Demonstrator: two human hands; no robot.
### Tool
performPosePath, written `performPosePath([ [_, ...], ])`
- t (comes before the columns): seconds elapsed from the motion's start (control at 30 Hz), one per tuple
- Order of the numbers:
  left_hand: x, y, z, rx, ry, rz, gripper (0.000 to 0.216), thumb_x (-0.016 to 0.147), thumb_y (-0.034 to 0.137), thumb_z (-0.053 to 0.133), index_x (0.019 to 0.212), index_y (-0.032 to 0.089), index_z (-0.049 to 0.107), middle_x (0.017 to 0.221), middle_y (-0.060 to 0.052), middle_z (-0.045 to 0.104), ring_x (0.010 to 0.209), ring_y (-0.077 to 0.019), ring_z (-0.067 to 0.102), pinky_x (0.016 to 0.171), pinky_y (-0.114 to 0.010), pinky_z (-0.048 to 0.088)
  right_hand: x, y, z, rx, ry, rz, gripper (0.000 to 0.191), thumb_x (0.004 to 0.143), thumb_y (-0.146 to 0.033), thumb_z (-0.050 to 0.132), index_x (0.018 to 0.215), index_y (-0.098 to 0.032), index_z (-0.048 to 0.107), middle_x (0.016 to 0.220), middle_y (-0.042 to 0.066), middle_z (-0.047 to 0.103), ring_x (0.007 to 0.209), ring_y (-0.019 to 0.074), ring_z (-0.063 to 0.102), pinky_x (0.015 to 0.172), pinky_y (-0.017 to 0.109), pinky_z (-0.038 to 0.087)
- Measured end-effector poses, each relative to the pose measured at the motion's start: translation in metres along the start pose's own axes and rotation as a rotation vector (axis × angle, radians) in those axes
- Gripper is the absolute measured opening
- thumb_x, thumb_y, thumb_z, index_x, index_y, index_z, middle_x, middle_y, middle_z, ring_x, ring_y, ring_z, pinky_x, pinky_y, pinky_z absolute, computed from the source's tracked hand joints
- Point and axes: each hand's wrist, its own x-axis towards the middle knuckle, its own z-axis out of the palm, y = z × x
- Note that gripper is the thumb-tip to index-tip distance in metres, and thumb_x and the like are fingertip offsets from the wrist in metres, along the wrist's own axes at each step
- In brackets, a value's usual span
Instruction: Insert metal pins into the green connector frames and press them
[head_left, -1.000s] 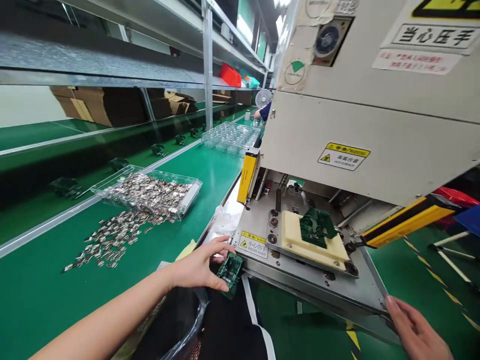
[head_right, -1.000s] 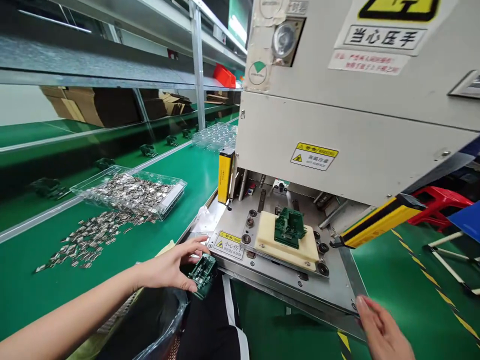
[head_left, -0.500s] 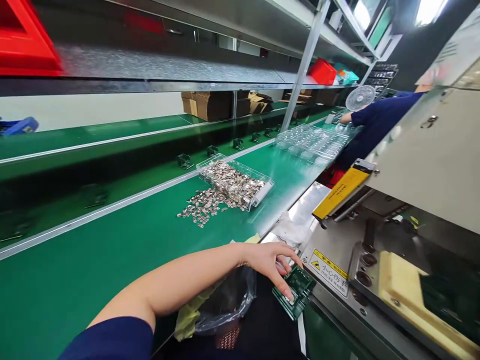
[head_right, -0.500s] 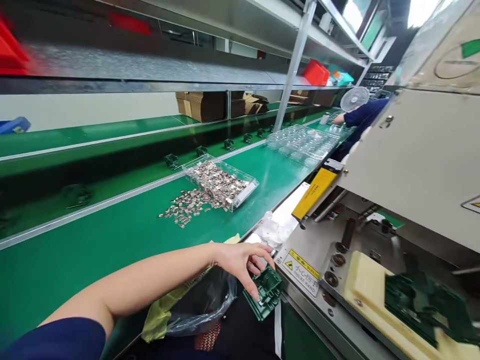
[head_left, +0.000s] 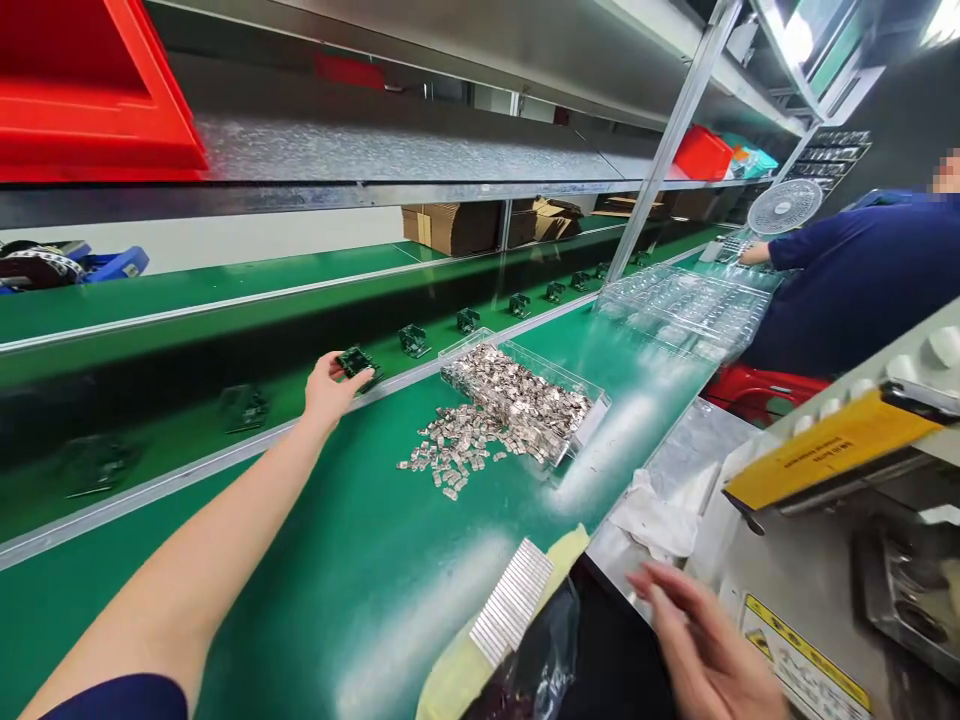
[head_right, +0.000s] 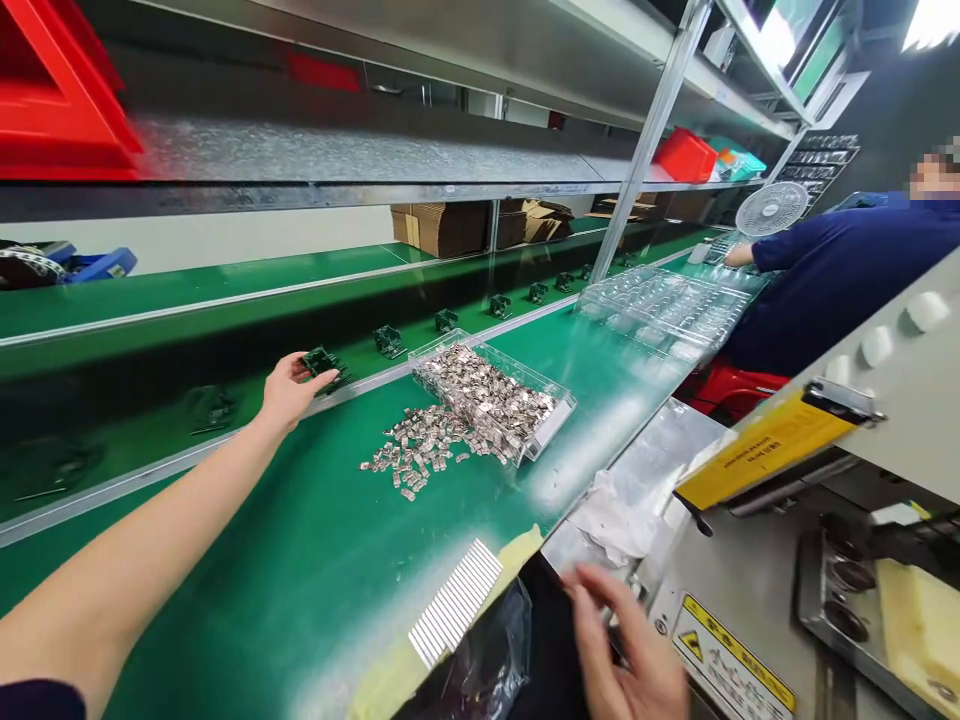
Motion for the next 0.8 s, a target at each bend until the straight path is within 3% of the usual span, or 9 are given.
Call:
performPosePath([
  [0.1,0.039,-0.024,0.003,0.115,0.086,-0.076,0.067,0.067,0.028,0.075,0.126,0.012,0.048,0.121,-0.018,0.06,0.115,-0.0307,0.058,0.1,-0.047,0.045,0.061,-0.025,0.068,0.07,-0.228,-0.139,0.024,0.096,-0.033,0.049,0.107,-0.019,0.065,0.096,0.007,0.07,0.083,0.0205,0.068,0.073,0.027,0.055],
  [0.17,0.045,-0.034,0.007,0.176,0.101,-0.089,0.071,0.069,0.028,0.074,0.131,0.01,0.044,0.123,-0.02,0.06,0.117,-0.0327,0.057,0.103,-0.049,0.041,0.101,-0.038,0.112,-0.006,-0.358,-0.144,0.027,0.096,-0.028,0.045,0.11,-0.016,0.064,0.094,0.007,0.071,0.082,0.0195,0.067,0.074,0.027,0.054],
  [0.27,0.03,-0.047,0.001,0.247,0.125,-0.018,0.076,0.072,0.032,0.071,0.138,0.013,0.037,0.142,-0.02,0.045,0.134,-0.034,0.041,0.112,-0.049,0.03,0.15,-0.047,0.168,-0.274,-0.527,-0.093,0.026,0.096,-0.021,0.046,0.115,-0.016,0.064,0.096,0.008,0.071,0.086,0.0206,0.067,0.079,0.027,0.051],
  [0.4,-0.002,-0.067,-0.043,0.407,0.309,0.126,0.069,0.078,0.036,0.064,0.139,0.019,0.037,0.158,-0.013,0.016,0.145,-0.0373,0.016,0.116,-0.05,0.021,0.186,-0.042,0.22,-0.397,-0.569,-0.048,0.021,0.093,-0.021,0.053,0.107,-0.013,0.067,0.089,0.013,0.071,0.088,0.0277,0.067,0.077,0.032,0.047],
  [0.47,-0.007,-0.078,-0.072,0.524,0.482,0.135,0.072,0.078,0.04,0.064,0.14,0.018,0.035,0.158,-0.014,0.012,0.144,-0.0413,0.014,0.114,-0.055,0.02,0.19,-0.039,0.235,-0.435,-0.572,-0.032,0.018,0.091,-0.021,0.057,0.103,-0.012,0.067,0.088,0.016,0.07,0.086,0.0302,0.066,0.073,0.033,0.046],
  [0.53,-0.004,-0.087,-0.095,0.551,0.557,0.034,0.085,0.075,0.047,0.066,0.143,0.017,0.026,0.157,-0.017,0.01,0.143,-0.0414,0.015,0.113,-0.057,0.021,0.19,-0.037,0.243,-0.451,-0.56,-0.025,0.016,0.09,-0.019,0.059,0.102,-0.012,0.066,0.09,0.016,0.068,0.083,0.0297,0.065,0.069,0.032,0.045],
  [0.6,0.006,-0.094,-0.108,0.496,0.515,-0.105,0.097,0.07,0.051,0.07,0.146,0.016,0.02,0.154,-0.022,0.018,0.14,-0.0403,0.026,0.11,-0.057,0.027,0.187,-0.036,0.246,-0.447,-0.538,-0.024,0.013,0.089,-0.015,0.058,0.099,-0.014,0.066,0.092,0.014,0.066,0.08,0.0266,0.064,0.067,0.03,0.043],
  [0.67,0.018,-0.099,-0.113,0.442,0.441,-0.18,0.098,0.069,0.051,0.071,0.145,0.016,0.021,0.146,-0.021,0.038,0.132,-0.038,0.041,0.106,-0.055,0.036,0.184,-0.037,0.247,-0.427,-0.507,-0.023,0.01,0.088,-0.013,0.057,0.092,-0.016,0.065,0.09,0.01,0.063,0.077,0.0231,0.063,0.066,0.028,0.041],
  [0.8,0.031,-0.098,-0.112,0.414,0.375,-0.166,0.067,0.074,0.041,0.068,0.132,0.015,0.045,0.123,-0.016,0.061,0.118,-0.0338,0.056,0.103,-0.049,0.042,0.179,-0.043,0.239,-0.321,-0.439,-0.046,0.011,0.087,-0.012,0.053,0.083,-0.018,0.062,0.095,0.008,0.059,0.076,0.0199,0.061,0.067,0.027,0.041],
])
